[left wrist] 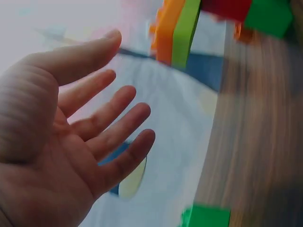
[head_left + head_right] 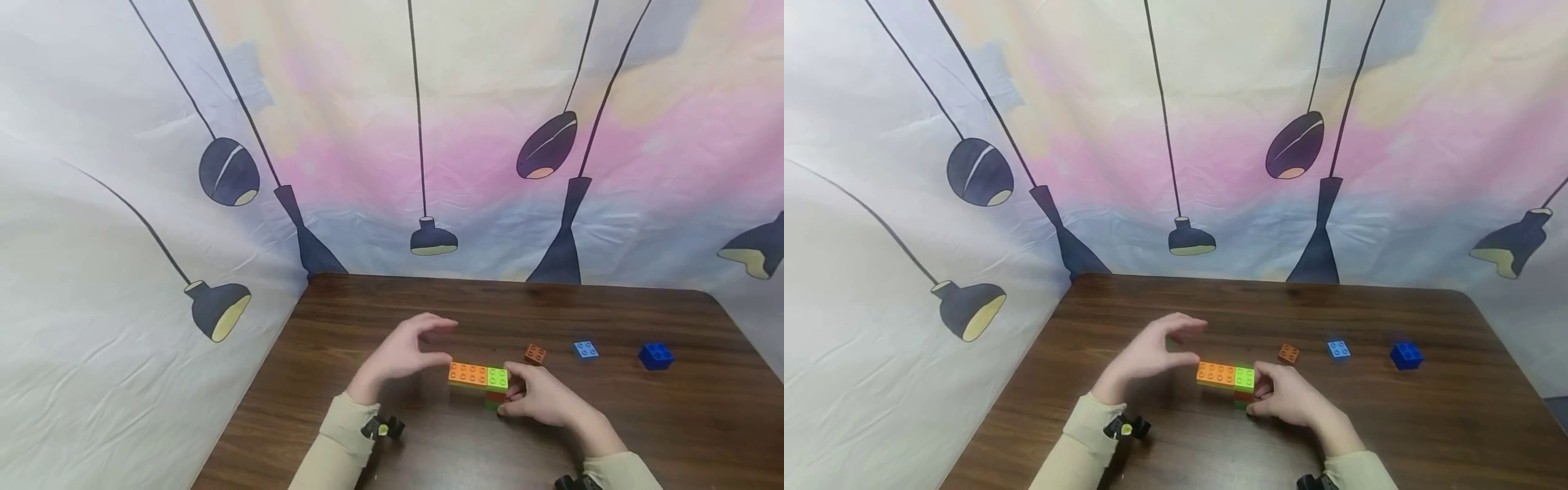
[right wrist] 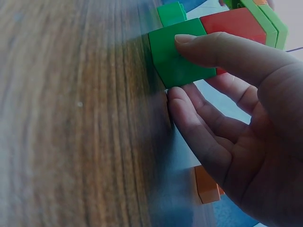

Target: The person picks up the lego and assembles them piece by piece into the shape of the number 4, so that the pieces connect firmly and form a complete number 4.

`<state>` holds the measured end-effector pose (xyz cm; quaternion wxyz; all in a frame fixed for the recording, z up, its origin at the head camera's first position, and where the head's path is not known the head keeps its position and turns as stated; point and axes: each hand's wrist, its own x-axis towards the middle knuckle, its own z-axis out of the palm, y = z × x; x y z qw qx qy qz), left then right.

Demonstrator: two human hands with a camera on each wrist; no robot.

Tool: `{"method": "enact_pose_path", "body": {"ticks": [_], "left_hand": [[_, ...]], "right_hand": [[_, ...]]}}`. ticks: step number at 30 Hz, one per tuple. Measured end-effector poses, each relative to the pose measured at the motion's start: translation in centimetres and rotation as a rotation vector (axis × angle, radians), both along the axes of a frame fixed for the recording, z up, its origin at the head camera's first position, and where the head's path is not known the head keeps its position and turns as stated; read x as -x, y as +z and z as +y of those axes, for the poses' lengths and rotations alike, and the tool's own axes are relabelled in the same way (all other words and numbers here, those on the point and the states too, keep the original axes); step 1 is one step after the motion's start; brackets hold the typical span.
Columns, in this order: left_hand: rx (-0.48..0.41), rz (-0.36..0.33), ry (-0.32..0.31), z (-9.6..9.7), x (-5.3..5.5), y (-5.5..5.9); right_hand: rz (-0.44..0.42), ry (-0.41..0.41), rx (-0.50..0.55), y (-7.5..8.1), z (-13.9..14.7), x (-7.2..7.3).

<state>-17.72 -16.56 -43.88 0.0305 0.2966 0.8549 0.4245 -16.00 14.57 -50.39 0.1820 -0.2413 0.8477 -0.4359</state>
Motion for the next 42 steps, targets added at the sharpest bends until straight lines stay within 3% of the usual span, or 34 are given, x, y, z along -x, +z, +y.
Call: {"method": "enact_pose_path", "body": {"ticks": [7,11,16,23,35,42], "left_hand": [[0.034,-0.023,0.298,-3.7,1.8,-2.2],[0.071,-0.061,0.39,-5.1,2.2,-3.7],[0.105,-0.101,0.409,-5.7,2.7,-5.0],[0.187,-0.093,0.405,-5.7,3.0,-6.1],[0.133,-0.095,0.424,-6.1,3.2,-6.0],[0.145,-0.103,0.44,-6.3,3.2,-6.1]], "right_hand": [[0.007,-0.003,0.007,0.1,0.1,0.0],[-0.005,-0.003,0.015,0.1,0.0,-0.1],[-0.013,0.003,0.041,0.0,0.1,-0.1],[-0.022,0.011,0.046,-0.2,0.2,-0.1],[-0.012,0.009,0.048,-0.3,0.2,0.1],[-0.023,0.01,0.052,-0.4,0.3,0.1]]}}
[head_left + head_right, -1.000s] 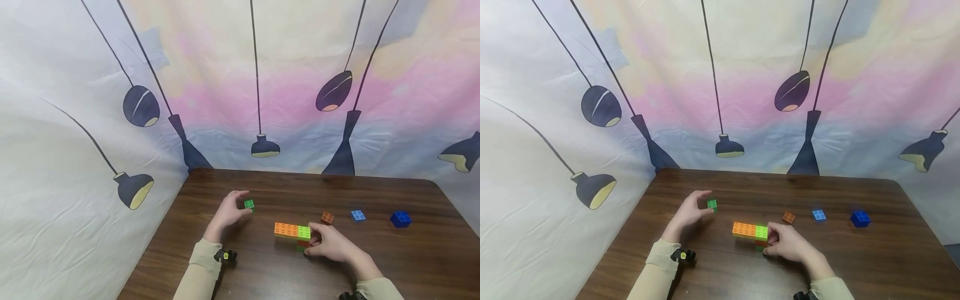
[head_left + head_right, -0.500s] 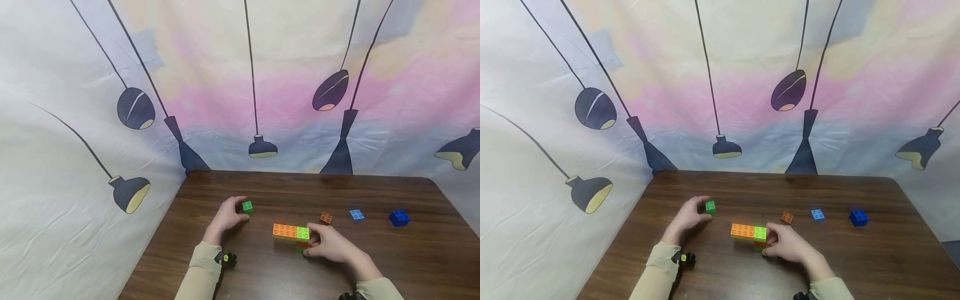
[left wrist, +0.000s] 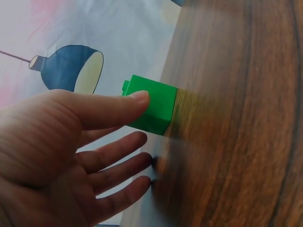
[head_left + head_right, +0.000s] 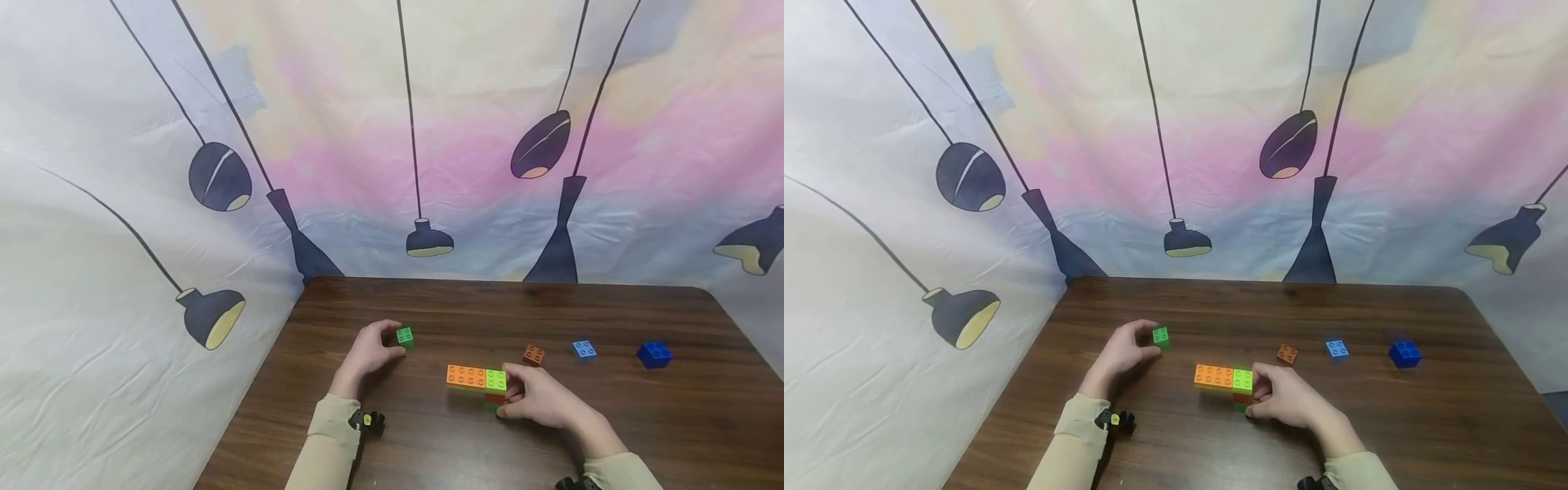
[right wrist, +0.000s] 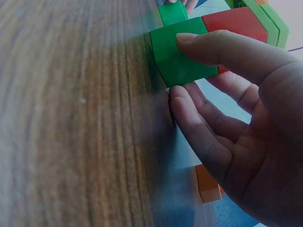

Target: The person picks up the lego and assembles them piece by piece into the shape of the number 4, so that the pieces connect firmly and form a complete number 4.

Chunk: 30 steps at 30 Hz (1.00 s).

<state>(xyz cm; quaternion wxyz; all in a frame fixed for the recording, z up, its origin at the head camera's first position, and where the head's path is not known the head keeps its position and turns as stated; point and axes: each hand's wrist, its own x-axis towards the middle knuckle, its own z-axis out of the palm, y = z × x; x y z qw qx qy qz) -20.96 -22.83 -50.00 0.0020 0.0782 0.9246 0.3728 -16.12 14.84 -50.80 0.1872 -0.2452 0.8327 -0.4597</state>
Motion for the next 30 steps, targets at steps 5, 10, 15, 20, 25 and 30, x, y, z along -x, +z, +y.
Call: {"method": "enact_pose_path", "body": {"ticks": [5,10,15,20,25,30], "left_hand": [[0.002,-0.001,0.007,0.07,-0.04,0.03],[0.003,0.003,0.001,0.05,-0.11,-0.14],[0.037,0.007,-0.006,0.04,-0.11,-0.4],[0.083,0.001,0.003,0.17,-0.12,-0.42],[0.098,0.0,0.008,0.26,-0.12,-0.36],[0.093,0.001,0.006,0.23,-0.09,-0.27]], "right_hand": [[0.01,-0.001,-0.008,0.08,-0.09,0.01],[0.009,-0.007,-0.019,0.14,-0.17,0.05],[0.005,-0.005,-0.02,0.1,-0.11,0.02],[0.002,0.002,-0.009,0.02,-0.04,-0.02],[-0.007,0.002,-0.003,0.01,-0.03,0.02],[0.0,-0.001,-0.013,0.06,-0.06,-0.01]]}}
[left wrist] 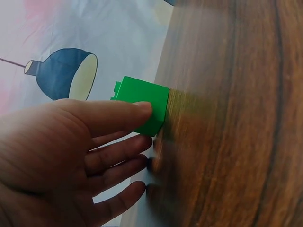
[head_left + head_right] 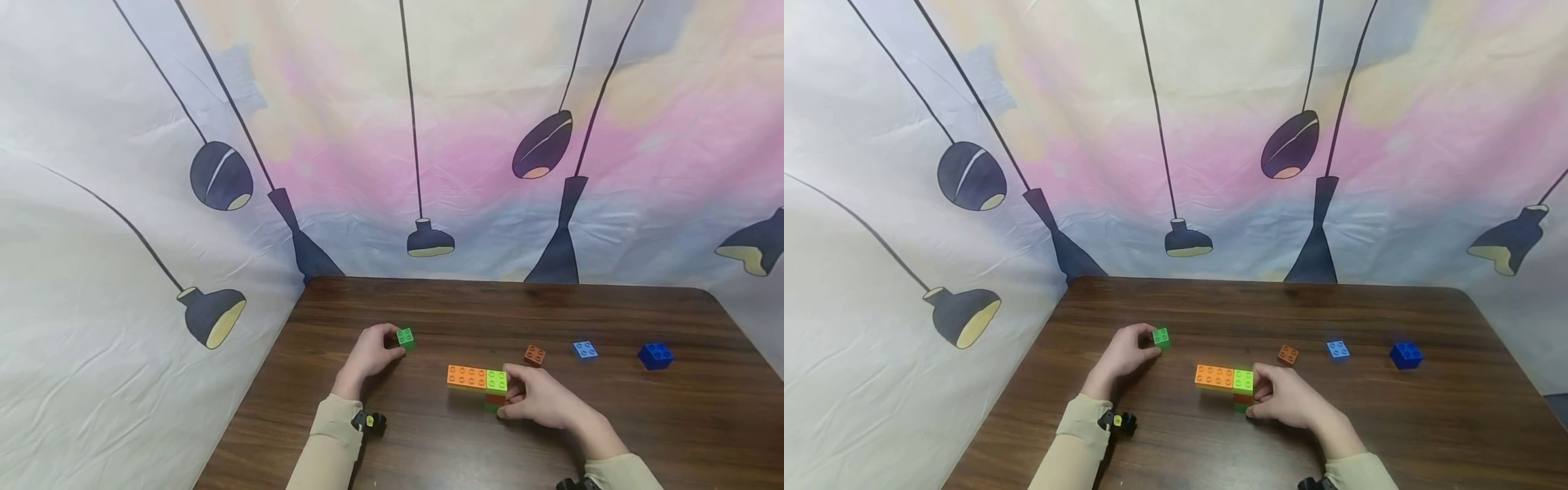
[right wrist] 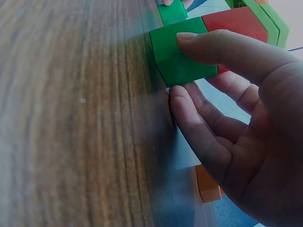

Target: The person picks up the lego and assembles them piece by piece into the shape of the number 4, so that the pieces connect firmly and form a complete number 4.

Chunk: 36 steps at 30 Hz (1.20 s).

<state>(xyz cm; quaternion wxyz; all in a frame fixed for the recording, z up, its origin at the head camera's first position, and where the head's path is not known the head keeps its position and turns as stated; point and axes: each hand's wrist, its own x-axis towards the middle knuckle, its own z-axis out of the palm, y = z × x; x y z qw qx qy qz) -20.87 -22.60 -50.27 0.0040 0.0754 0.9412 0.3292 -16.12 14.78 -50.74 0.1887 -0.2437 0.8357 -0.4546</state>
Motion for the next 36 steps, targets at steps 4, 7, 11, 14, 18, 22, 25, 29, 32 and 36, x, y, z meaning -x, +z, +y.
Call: {"method": "enact_pose_path", "body": {"ticks": [4,7,11,14,18,22,25,29,32,36], "left_hand": [[-0.009,0.006,-0.013,0.1,0.1,0.1],[-0.035,0.004,-0.024,0.1,0.2,0.2],[-0.117,-0.018,-0.068,0.5,0.2,0.6],[-0.199,-0.034,-0.129,1.0,-0.1,1.5],[-0.315,-0.032,-0.206,1.8,-0.7,2.7],[-0.387,-0.025,-0.279,2.8,-1.6,3.6],[-0.409,-0.039,-0.335,3.6,-2.5,4.0],[-0.436,-0.062,-0.4,4.6,-3.7,4.0],[-0.45,-0.076,-0.431,5.3,-4.4,3.7],[-0.508,-0.095,-0.458,6.1,-4.8,3.2]], "right_hand": [[0.003,-0.004,0.003,0.1,0.0,-0.1],[0.002,-0.007,0.008,0.1,0.0,-0.1],[-0.002,-0.009,0.006,0.0,0.0,0.0],[0.004,-0.009,-0.002,-0.1,0.0,0.1],[0.014,-0.004,-0.006,-0.2,-0.1,0.2],[0.008,-0.001,-0.002,-0.1,-0.3,0.2],[0.005,-0.002,0.006,-0.2,-0.4,0.1],[0.004,-0.002,0.018,-0.2,-0.3,0.0],[0.006,0.002,0.019,-0.2,-0.2,0.0],[0.01,-0.004,0.005,-0.1,0.0,0.1]]}}
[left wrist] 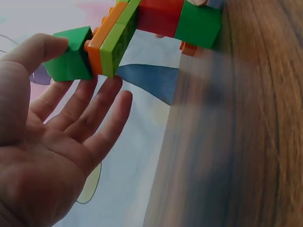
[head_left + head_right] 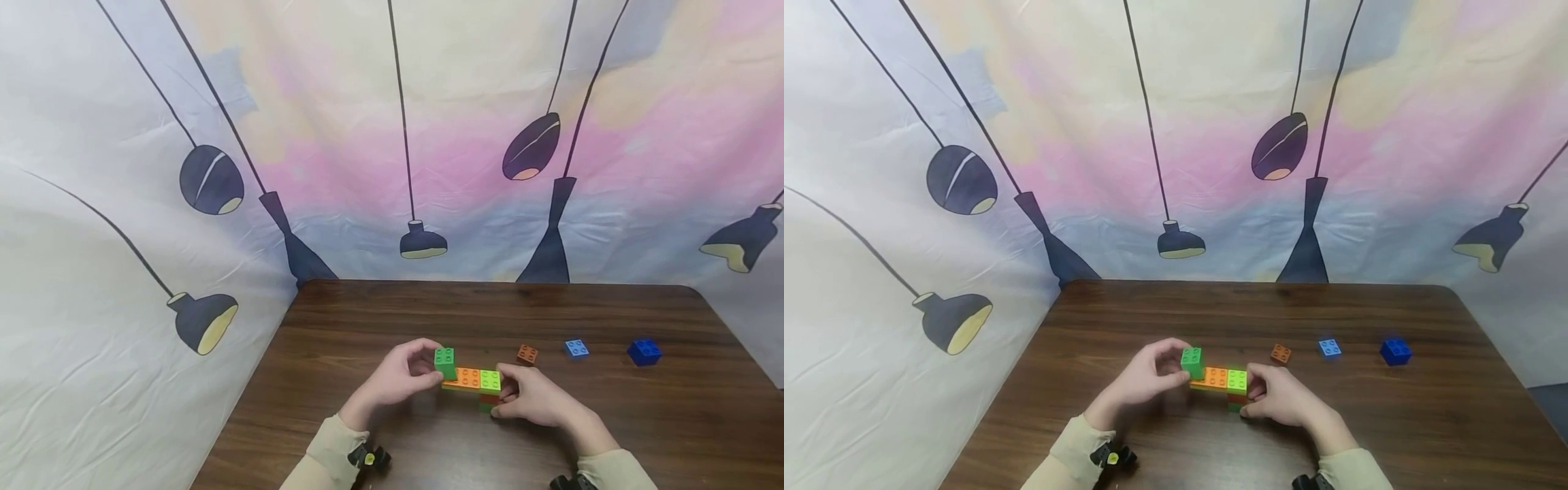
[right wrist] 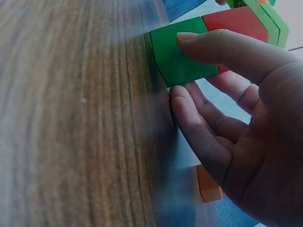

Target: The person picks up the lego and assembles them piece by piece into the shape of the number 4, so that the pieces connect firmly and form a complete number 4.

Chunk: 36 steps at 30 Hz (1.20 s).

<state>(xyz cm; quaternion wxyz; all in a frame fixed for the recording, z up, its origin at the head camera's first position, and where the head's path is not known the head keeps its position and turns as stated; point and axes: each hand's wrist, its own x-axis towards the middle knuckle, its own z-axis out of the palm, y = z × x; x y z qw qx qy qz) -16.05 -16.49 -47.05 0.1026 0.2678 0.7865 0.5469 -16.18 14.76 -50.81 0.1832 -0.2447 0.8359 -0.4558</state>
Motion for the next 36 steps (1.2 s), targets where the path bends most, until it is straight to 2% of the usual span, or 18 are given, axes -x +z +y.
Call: {"method": "enact_pose_path", "body": {"ticks": [4,11,17,27,36], "left_hand": [[-0.052,-0.022,-0.014,0.5,-0.2,-0.2],[-0.061,-0.032,-0.023,1.1,-0.6,0.1],[-0.064,-0.047,-0.015,1.3,-0.7,0.2],[-0.091,-0.077,0.037,1.5,-0.7,0.0],[-0.106,-0.081,0.022,1.4,-0.6,-0.2]], "right_hand": [[0.007,-0.003,-0.011,0.2,0.0,0.0],[0.01,0.003,0.003,0.1,0.0,0.0],[0.005,0.011,0.018,-0.1,0.0,0.1],[0.002,0.007,0.011,0.2,0.0,0.0],[0.005,0.008,0.011,0.3,0.0,-0.1]]}}
